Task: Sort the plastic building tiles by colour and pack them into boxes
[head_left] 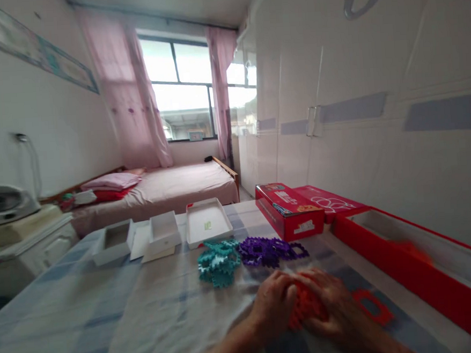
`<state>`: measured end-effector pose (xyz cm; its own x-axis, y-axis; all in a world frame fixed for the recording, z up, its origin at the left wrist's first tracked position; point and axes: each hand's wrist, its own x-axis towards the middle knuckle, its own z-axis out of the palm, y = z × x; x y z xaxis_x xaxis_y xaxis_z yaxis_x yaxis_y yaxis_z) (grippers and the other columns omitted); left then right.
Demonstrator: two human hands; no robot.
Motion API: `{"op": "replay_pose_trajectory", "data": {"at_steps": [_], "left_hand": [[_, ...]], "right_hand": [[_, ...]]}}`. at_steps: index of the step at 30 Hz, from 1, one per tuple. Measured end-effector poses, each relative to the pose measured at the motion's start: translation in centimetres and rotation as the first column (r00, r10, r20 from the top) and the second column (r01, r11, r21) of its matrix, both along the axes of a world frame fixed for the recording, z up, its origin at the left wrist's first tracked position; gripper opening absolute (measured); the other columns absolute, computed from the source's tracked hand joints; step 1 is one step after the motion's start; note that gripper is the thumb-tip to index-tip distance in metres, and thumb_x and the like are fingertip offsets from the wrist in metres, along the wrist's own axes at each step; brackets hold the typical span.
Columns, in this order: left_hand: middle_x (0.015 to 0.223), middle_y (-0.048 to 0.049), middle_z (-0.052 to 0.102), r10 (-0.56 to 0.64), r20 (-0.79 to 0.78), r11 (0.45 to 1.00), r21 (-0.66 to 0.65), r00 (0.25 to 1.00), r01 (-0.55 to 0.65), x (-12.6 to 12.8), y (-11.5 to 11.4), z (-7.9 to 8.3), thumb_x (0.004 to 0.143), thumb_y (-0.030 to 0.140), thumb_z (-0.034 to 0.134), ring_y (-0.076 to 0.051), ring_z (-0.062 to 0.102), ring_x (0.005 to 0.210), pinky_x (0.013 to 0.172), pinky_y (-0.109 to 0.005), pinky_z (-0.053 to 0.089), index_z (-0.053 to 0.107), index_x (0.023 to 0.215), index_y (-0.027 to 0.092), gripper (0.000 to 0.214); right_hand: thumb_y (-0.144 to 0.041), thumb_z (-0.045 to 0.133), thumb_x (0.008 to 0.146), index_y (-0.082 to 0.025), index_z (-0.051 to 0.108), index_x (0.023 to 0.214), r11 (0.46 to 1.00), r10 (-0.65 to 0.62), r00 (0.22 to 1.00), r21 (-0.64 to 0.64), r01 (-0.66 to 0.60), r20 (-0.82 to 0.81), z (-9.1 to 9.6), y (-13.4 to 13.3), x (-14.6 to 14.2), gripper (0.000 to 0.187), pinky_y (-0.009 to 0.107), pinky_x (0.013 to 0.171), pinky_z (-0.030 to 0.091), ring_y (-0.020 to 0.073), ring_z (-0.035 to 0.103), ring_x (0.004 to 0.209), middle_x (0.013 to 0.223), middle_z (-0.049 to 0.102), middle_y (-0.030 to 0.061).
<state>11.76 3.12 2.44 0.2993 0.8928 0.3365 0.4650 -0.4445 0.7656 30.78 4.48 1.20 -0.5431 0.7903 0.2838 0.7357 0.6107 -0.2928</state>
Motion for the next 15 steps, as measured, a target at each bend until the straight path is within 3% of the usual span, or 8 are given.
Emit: {"op": "replay_pose_trajectory", "data": {"at_steps": [4,7,11,13,15], "left_hand": [[0.095,-0.0056,0.061,0.159,0.035,0.986,-0.049,0.987,-0.157,0.1,0.2,-0.8,0.084,0.02,0.044,-0.016,0.057,0.085,0.081,-0.028,0.045,0.059,0.102,0.015,0.024],[0.11,-0.0102,0.057,0.203,-0.018,0.978,-0.036,0.979,-0.203,0.0,0.6,-0.4,0.082,0.019,0.044,-0.019,0.055,0.098,0.09,-0.033,0.044,0.056,0.11,0.015,0.03],[0.132,-0.0161,0.045,0.256,-0.135,0.967,0.043,0.957,-0.253,-0.8,0.1,2.8,0.081,0.026,0.047,-0.029,0.04,0.123,0.105,-0.045,0.032,0.057,0.115,0.016,0.037],[0.137,-0.0153,0.041,0.257,-0.159,0.963,0.122,0.953,-0.239,-1.8,-1.7,4.5,0.079,0.028,0.052,-0.031,0.036,0.127,0.105,-0.049,0.032,0.056,0.119,0.019,0.041],[0.135,-0.0111,0.044,0.216,-0.153,0.96,0.216,0.964,-0.18,-2.9,-5.1,5.4,0.079,0.032,0.053,-0.03,0.041,0.124,0.101,-0.047,0.039,0.054,0.122,0.027,0.043]], "right_hand": [[-0.039,0.058,0.072,-0.027,0.053,0.124,0.998,0.023,0.998,0.055,-0.02,-0.061,-0.1,0.7,-0.5,0.053,0.039,0.096,0.039,0.0244,0.051,0.113,0.121,0.057,0.0074],[-0.04,0.057,0.072,-0.029,0.06,0.115,0.997,0.03,0.996,0.075,-0.024,-0.083,-0.1,1.5,-0.8,0.044,0.04,0.089,0.044,0.0256,0.056,0.104,0.111,0.062,0.0073],[-0.039,0.061,0.066,-0.034,0.064,0.106,0.993,0.034,0.992,0.117,-0.02,-0.125,-0.8,2.4,-0.8,0.039,0.045,0.084,0.047,0.0288,0.06,0.097,0.102,0.066,0.0062],[-0.038,0.062,0.065,-0.037,0.064,0.103,0.988,0.039,0.986,0.153,-0.014,-0.164,-1.1,2.7,-0.7,0.038,0.046,0.081,0.049,0.0293,0.062,0.093,0.098,0.067,0.005],[-0.038,0.06,0.067,-0.039,0.064,0.102,0.978,0.018,0.974,0.206,0.03,-0.227,-1.2,2.9,-0.6,0.035,0.043,0.077,0.051,0.0277,0.063,0.089,0.095,0.067,0.0033]]}}
